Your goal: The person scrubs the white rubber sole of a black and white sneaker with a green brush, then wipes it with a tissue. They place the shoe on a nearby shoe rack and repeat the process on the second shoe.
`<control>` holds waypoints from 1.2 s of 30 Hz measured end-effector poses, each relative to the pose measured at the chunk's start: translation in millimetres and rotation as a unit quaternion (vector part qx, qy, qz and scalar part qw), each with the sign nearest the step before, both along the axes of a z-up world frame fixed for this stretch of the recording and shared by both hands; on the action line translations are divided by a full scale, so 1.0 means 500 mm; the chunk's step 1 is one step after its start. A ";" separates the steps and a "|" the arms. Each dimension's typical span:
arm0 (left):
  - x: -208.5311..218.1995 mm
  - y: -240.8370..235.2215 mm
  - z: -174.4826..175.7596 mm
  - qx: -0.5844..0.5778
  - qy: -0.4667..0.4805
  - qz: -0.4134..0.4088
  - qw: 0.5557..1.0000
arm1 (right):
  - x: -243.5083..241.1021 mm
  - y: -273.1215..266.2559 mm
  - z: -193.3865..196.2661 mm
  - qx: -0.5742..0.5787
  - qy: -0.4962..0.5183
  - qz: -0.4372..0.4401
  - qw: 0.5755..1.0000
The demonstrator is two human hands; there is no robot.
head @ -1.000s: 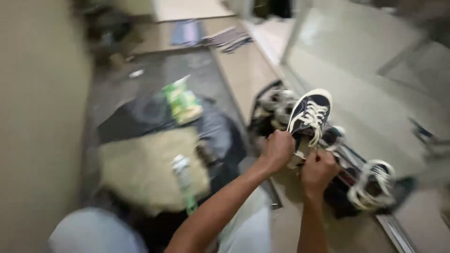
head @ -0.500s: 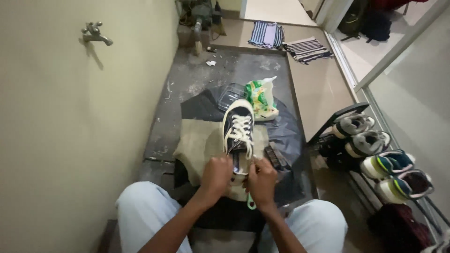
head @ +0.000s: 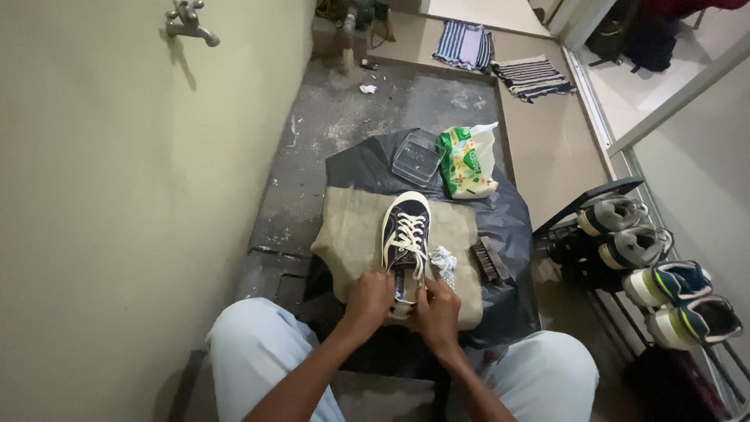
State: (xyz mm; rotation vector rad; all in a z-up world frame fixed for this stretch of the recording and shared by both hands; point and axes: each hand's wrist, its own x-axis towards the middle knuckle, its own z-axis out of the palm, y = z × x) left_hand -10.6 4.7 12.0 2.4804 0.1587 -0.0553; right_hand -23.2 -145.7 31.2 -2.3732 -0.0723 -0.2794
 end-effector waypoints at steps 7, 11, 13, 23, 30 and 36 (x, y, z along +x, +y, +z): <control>-0.018 0.030 0.080 -0.039 -0.004 0.005 0.999 | 0.005 -0.072 0.061 -0.001 0.032 -0.019 0.999; -0.022 0.024 0.061 0.041 -0.132 0.005 0.990 | 0.023 -0.132 0.099 0.026 0.100 -0.071 0.992; -0.026 0.020 0.069 0.051 -0.187 -0.018 0.981 | 0.037 -0.169 0.070 -0.043 0.117 -0.100 0.987; 0.001 -0.009 0.046 0.008 -0.103 -0.121 0.987 | 0.023 -0.144 0.062 -0.218 0.332 -0.016 0.917; 0.002 -0.050 0.029 0.082 -0.130 -0.156 0.976 | 0.017 -0.109 0.125 -0.278 0.430 0.031 0.859; -0.007 -0.059 0.102 -0.106 0.103 -0.086 0.985 | 0.011 -0.138 0.125 -0.221 0.436 0.035 0.872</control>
